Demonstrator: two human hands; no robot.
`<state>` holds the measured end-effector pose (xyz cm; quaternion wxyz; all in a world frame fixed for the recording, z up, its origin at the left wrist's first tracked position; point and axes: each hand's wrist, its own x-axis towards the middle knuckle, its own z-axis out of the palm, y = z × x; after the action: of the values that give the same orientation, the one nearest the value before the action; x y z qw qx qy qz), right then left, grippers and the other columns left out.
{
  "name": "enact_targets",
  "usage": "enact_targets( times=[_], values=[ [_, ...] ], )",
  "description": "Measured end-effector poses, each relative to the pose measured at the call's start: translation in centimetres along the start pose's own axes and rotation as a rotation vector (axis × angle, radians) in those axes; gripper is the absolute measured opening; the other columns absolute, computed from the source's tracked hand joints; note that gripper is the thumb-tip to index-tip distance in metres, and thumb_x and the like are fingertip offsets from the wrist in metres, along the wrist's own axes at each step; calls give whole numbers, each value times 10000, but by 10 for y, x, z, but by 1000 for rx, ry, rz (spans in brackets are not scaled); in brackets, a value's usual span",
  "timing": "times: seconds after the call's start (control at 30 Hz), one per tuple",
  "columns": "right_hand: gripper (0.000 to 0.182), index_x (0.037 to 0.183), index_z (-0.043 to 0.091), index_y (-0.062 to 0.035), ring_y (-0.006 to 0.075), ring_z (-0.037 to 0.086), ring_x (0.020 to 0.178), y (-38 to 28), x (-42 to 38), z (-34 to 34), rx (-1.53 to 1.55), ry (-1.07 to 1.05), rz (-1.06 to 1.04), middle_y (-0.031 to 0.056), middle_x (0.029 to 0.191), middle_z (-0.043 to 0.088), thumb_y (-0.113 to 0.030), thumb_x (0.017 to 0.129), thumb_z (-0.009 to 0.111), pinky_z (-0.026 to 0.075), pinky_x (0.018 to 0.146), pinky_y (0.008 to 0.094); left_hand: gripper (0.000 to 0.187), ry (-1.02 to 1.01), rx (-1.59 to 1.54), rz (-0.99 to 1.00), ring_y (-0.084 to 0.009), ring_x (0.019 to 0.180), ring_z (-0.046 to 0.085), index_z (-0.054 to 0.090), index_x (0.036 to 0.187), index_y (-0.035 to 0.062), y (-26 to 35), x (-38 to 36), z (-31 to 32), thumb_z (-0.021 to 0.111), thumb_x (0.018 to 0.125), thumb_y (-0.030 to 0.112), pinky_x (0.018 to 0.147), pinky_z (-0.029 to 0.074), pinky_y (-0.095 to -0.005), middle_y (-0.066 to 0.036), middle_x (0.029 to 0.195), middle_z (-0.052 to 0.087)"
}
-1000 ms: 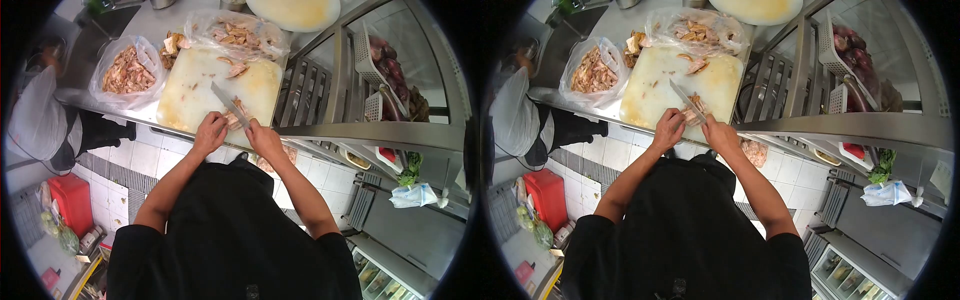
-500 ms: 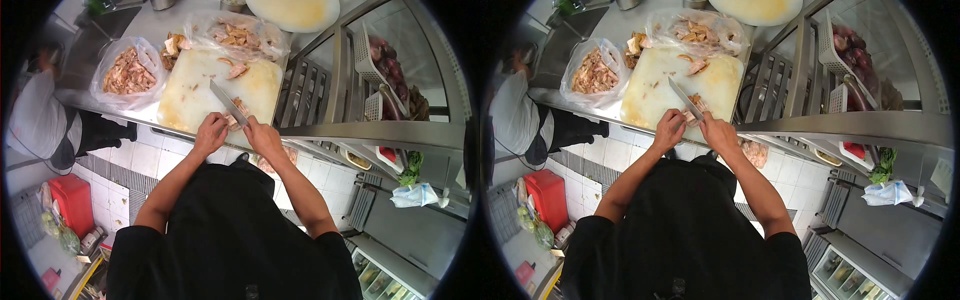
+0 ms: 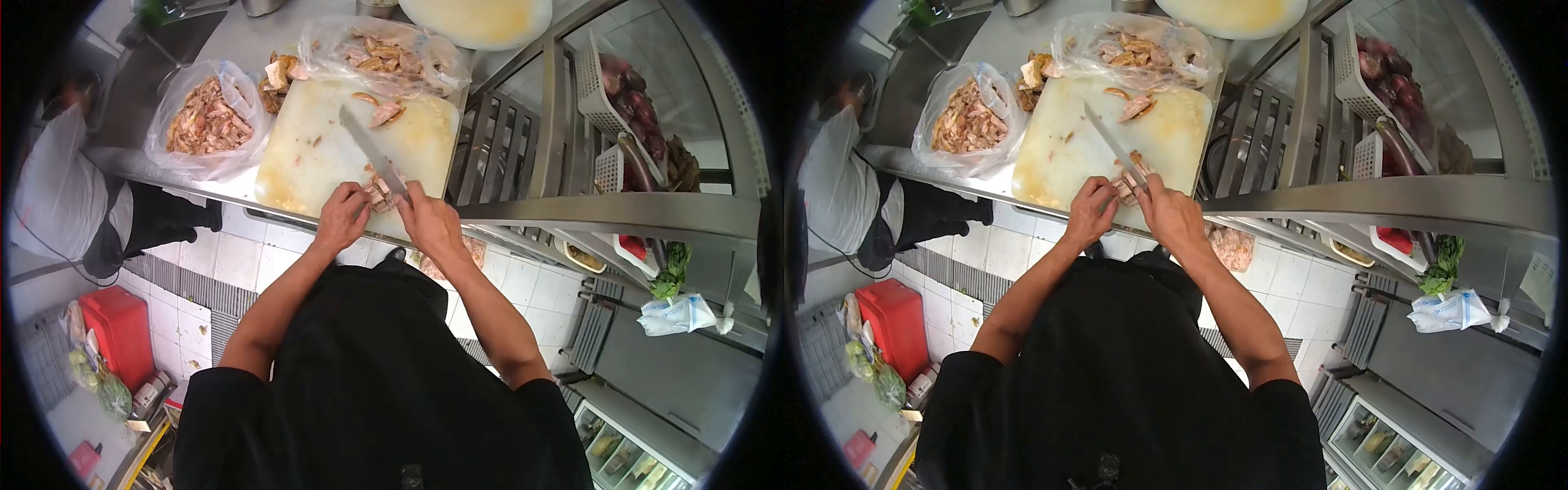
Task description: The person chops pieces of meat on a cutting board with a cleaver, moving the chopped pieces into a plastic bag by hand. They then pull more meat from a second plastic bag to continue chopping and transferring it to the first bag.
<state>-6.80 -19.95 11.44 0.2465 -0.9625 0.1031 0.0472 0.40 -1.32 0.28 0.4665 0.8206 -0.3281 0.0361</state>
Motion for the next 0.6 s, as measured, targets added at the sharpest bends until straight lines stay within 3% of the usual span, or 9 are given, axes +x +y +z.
enact_targets(
  times=[0.03,0.1,0.2,0.33,0.4,0.47,0.6],
  values=[
    [291,1135,542,-45,489,687,761,-7,-2,-10,-3,-2,0,249,791,707,-320,1045,570,528,689,582,164,2,-3,-2,-332,986,651,685,1020,71,2,2,0,729,862,66,828,548,-432,-118,1077,624],
    [301,1107,538,-29,469,690,690,-20,-10,-19,228,296,-34,245,738,695,-316,1034,593,532,630,576,160,6,-1,-8,-330,985,653,685,1012,71,3,0,-2,731,860,59,827,551,-428,-117,1071,624],
    [295,1089,543,-29,458,692,678,-11,-20,4,202,238,1,235,740,698,-314,1034,596,535,617,565,158,9,2,-6,-328,981,654,686,1006,71,1,1,0,735,856,57,822,550,-424,-118,1067,622],
    [272,1087,551,-48,455,694,678,6,-3,21,-99,-84,-19,235,751,701,-311,1035,592,537,614,561,166,15,-6,20,-328,960,656,687,1005,56,-1,1,-1,725,844,41,811,549,-415,-125,1074,615],
    [266,1090,552,-53,455,692,678,0,-3,9,-90,-51,-45,230,741,698,-311,1037,592,534,613,560,156,-2,-8,-1,-329,971,654,691,1004,70,0,-1,-1,736,856,54,818,549,-424,-124,1064,623],
    [305,1188,567,-50,460,694,722,-14,-4,-7,83,164,-24,229,776,707,-319,1046,585,523,629,555,156,12,-18,-5,-329,968,654,691,1005,69,3,1,-1,734,856,52,818,549,-424,-123,1064,623],
    [303,1180,566,-38,461,692,718,-17,-11,-1,217,294,-31,231,766,704,-304,1040,602,523,629,555,158,12,-15,-13,-328,967,656,693,1010,68,1,-1,-2,726,857,45,817,548,-421,-124,1063,624]
  ],
)
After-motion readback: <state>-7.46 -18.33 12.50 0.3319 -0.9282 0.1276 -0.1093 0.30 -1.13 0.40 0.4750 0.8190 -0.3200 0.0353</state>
